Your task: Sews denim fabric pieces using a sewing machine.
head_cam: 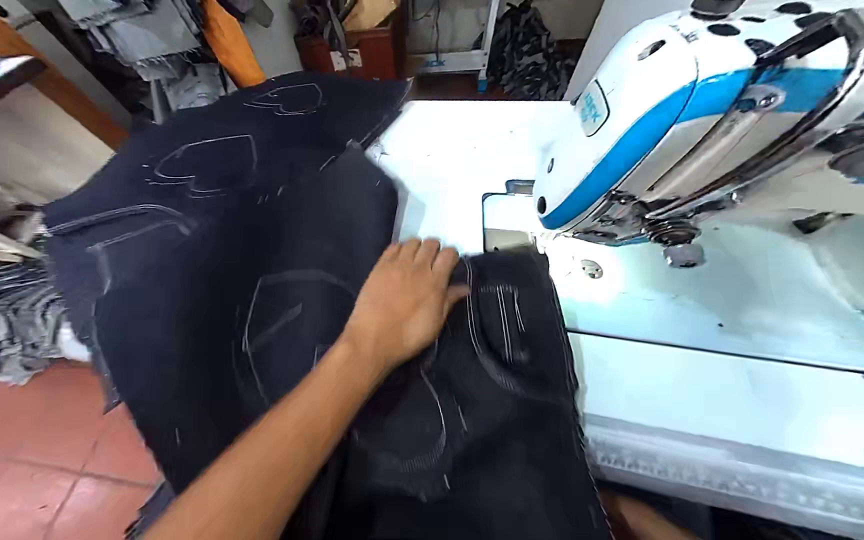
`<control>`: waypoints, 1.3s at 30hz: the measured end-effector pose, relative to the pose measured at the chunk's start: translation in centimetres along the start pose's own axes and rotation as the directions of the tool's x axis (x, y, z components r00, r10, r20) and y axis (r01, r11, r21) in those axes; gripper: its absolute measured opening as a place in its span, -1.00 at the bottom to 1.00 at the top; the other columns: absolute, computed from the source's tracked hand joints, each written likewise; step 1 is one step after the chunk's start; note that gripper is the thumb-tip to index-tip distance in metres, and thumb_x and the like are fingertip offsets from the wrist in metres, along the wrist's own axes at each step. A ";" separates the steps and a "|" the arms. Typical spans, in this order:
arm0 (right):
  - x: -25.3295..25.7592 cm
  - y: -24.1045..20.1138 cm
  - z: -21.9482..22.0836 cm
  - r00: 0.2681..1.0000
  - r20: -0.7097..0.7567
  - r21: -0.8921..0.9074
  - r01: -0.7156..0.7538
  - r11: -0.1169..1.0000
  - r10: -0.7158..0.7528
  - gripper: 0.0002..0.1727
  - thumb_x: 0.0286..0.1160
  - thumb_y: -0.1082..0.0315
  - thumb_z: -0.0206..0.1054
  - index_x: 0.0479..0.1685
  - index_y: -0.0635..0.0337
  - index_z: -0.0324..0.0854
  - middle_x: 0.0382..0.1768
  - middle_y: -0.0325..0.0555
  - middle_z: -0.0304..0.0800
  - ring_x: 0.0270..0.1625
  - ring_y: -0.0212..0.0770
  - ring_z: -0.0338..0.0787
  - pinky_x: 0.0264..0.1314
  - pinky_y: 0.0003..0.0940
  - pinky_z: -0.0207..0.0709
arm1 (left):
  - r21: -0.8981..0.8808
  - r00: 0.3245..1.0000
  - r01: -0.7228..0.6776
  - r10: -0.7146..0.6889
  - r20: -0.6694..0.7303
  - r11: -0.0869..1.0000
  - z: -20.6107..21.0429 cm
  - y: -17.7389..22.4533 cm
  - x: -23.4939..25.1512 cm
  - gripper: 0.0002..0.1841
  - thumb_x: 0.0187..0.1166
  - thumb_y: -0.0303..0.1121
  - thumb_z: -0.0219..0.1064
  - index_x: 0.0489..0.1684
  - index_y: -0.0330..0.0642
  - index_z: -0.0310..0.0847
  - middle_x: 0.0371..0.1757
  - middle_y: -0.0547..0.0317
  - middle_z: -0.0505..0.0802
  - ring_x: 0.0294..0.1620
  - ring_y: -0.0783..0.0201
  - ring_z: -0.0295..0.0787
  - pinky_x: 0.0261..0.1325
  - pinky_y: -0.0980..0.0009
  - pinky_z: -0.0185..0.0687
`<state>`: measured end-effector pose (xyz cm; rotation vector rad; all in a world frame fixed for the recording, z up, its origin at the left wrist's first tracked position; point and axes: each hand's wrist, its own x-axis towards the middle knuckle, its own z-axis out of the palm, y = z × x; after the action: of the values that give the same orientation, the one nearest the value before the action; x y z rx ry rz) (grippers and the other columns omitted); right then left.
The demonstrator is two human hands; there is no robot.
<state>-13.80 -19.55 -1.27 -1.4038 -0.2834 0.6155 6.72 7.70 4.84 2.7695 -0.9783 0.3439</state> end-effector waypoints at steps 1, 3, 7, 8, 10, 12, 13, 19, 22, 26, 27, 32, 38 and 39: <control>0.9 0.5 1.5 0.996 -0.081 0.039 0.026 0.999 -0.023 -0.25 0.35 -0.47 0.28 0.29 -0.10 0.67 0.16 -0.54 0.85 0.25 -0.57 0.75 0.36 -0.44 0.63 | 0.012 0.998 0.054 -0.053 -0.037 0.998 -0.4 1.6 -3.5 -0.61 0.70 -0.01 0.24 0.03 -0.19 0.72 -0.06 -0.04 0.82 0.05 -0.07 0.80 0.13 -0.05 0.72; 4.0 1.0 5.4 0.980 -0.178 0.037 0.096 0.995 -0.088 -0.67 0.44 0.17 0.53 0.18 -0.11 0.72 0.04 -0.58 0.91 0.15 -0.59 0.82 0.34 -0.44 0.70 | 0.064 0.979 0.152 -0.141 -0.150 0.986 -0.7 3.7 -10.7 -0.59 0.67 0.02 0.23 -0.14 -0.18 0.74 -0.23 0.05 0.83 -0.16 0.02 0.85 -0.09 0.07 0.79; 10.1 3.7 9.4 0.982 -0.098 -0.044 -0.167 0.985 0.162 -0.61 0.35 0.30 0.59 0.13 0.22 0.70 -0.03 -0.28 0.91 0.09 -0.46 0.86 0.30 -0.38 0.74 | -0.137 0.874 0.486 -0.483 0.052 0.863 -0.6 -1.2 -25.2 -0.26 0.45 0.30 0.36 0.08 -0.34 0.76 -0.16 -0.08 0.93 -0.07 -0.13 0.89 0.14 -0.27 0.69; 11.5 4.4 9.8 0.967 -0.081 -0.017 -0.244 0.970 0.242 -0.57 0.40 0.27 0.56 0.21 0.25 0.65 0.05 -0.19 0.88 0.15 -0.40 0.84 0.35 -0.34 0.70 | -0.224 0.809 0.586 -0.551 0.204 0.779 0.1 -3.6 -28.7 -0.33 0.42 0.19 0.46 0.08 -0.35 0.79 -0.14 -0.13 0.93 -0.02 -0.18 0.88 0.24 -0.33 0.61; 13.8 5.8 10.3 0.937 -0.061 0.013 -0.344 0.939 0.344 -0.50 0.49 0.22 0.51 0.35 0.26 0.58 0.19 -0.07 0.81 0.28 -0.31 0.78 0.44 -0.26 0.62 | -0.363 0.705 0.709 -0.586 0.399 0.605 1.9 -7.4 -34.0 -0.61 0.47 -0.07 0.47 -0.13 -0.30 0.82 -0.26 0.04 0.91 -0.13 0.14 0.87 0.16 -0.01 0.74; 15.8 5.9 10.3 0.925 -0.101 0.033 -0.365 0.931 0.366 -0.35 0.51 0.16 0.50 0.56 0.22 0.44 0.43 -0.02 0.67 0.51 -0.27 0.63 0.62 -0.24 0.48 | -0.544 0.691 0.694 -0.649 0.319 0.471 2.6 -9.5 -34.6 -0.75 0.52 -0.25 0.42 -0.23 -0.33 0.79 -0.32 0.16 0.88 -0.26 0.39 0.82 0.00 0.28 0.79; 16.6 5.8 10.1 0.916 -0.162 0.056 -0.362 0.931 0.366 -0.29 0.50 0.17 0.51 0.62 0.24 0.40 0.53 0.02 0.58 0.61 -0.23 0.52 0.70 -0.23 0.38 | -0.616 0.681 0.657 -0.693 0.238 0.434 2.7 -10.4 -33.2 -0.78 0.55 -0.32 0.39 -0.20 -0.36 0.78 -0.31 0.15 0.88 -0.27 0.40 0.82 -0.03 0.30 0.80; 17.3 11.4 5.4 0.739 -0.399 0.051 -0.574 0.817 0.543 -0.44 0.59 0.43 0.39 0.54 0.46 0.40 0.48 0.23 0.56 0.52 -0.09 0.55 0.57 -0.20 0.42 | -0.139 0.400 0.914 -0.782 0.477 0.382 4.0 -14.0 -22.6 -0.55 0.62 -0.52 0.33 0.44 -0.63 0.47 0.44 -0.48 0.65 0.58 -0.17 0.52 0.68 -0.02 0.28; 15.9 12.2 4.9 0.719 -0.396 0.250 -0.514 0.821 0.571 -0.41 0.41 0.46 0.54 0.46 0.37 0.49 0.36 0.08 0.67 0.40 -0.22 0.65 0.45 -0.29 0.54 | -0.134 0.246 0.969 -0.855 0.457 0.207 4.3 -15.9 -22.1 -0.56 0.64 -0.65 0.25 0.46 -0.67 0.37 0.48 -0.46 0.60 0.52 -0.05 0.53 0.61 0.16 0.36; 14.8 12.4 4.3 0.736 -0.321 0.270 -0.532 0.803 0.596 -0.33 0.31 0.56 0.57 0.49 0.38 0.44 0.35 0.08 0.65 0.38 -0.24 0.65 0.43 -0.32 0.55 | -0.156 0.268 0.962 -0.874 0.405 0.223 7.7 -18.3 -24.8 -0.52 0.72 -0.61 0.16 0.58 -0.68 0.25 0.62 -0.49 0.47 0.71 -0.10 0.35 0.75 0.12 0.18; 14.7 12.8 4.1 0.743 -0.327 0.248 -0.529 0.811 0.584 -0.31 0.28 0.56 0.58 0.49 0.38 0.44 0.36 0.07 0.64 0.40 -0.25 0.65 0.44 -0.33 0.54 | -0.124 0.300 0.954 -0.879 0.370 0.273 8.3 -17.7 -25.2 -0.49 0.70 -0.54 0.23 0.57 -0.68 0.30 0.61 -0.52 0.49 0.73 -0.19 0.32 0.79 0.04 0.12; 13.7 12.9 3.2 0.736 -0.385 -0.335 -0.673 0.659 0.556 -0.41 0.60 0.16 0.41 0.47 0.42 0.54 0.39 0.33 0.66 0.46 0.13 0.65 0.60 0.06 0.39 | -0.135 0.735 0.674 -0.643 0.215 0.726 4.5 -8.9 -27.5 -0.70 0.54 -0.31 0.40 0.05 -0.38 0.80 0.07 -0.20 0.90 0.17 -0.13 0.85 0.33 -0.20 0.67; 10.3 9.8 4.6 0.927 -0.294 -0.702 -0.375 0.605 0.233 -0.41 0.57 0.16 0.42 0.39 0.50 0.58 0.29 0.60 0.66 0.40 0.60 0.60 0.45 0.59 0.31 | 0.065 0.937 0.157 -0.128 -0.325 0.985 -12.1 -10.8 -22.0 -0.62 0.71 -0.11 0.20 -0.34 -0.14 0.84 -0.40 0.19 0.87 -0.35 0.35 0.82 -0.22 0.31 0.78; 10.0 9.3 5.1 0.955 -0.216 -0.694 -0.296 0.656 0.201 -0.42 0.56 0.20 0.44 0.42 0.47 0.58 0.24 0.54 0.71 0.33 0.57 0.67 0.40 0.56 0.39 | 0.168 0.934 0.151 -0.085 -0.348 0.974 -14.1 -13.0 -20.1 -0.65 0.65 -0.19 0.18 -0.27 -0.22 0.84 -0.32 0.08 0.89 -0.25 0.22 0.85 -0.14 0.20 0.78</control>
<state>-10.48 -9.34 -11.12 -2.2786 -0.2446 0.6710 -2.42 33.06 11.53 2.7827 -0.7228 0.9051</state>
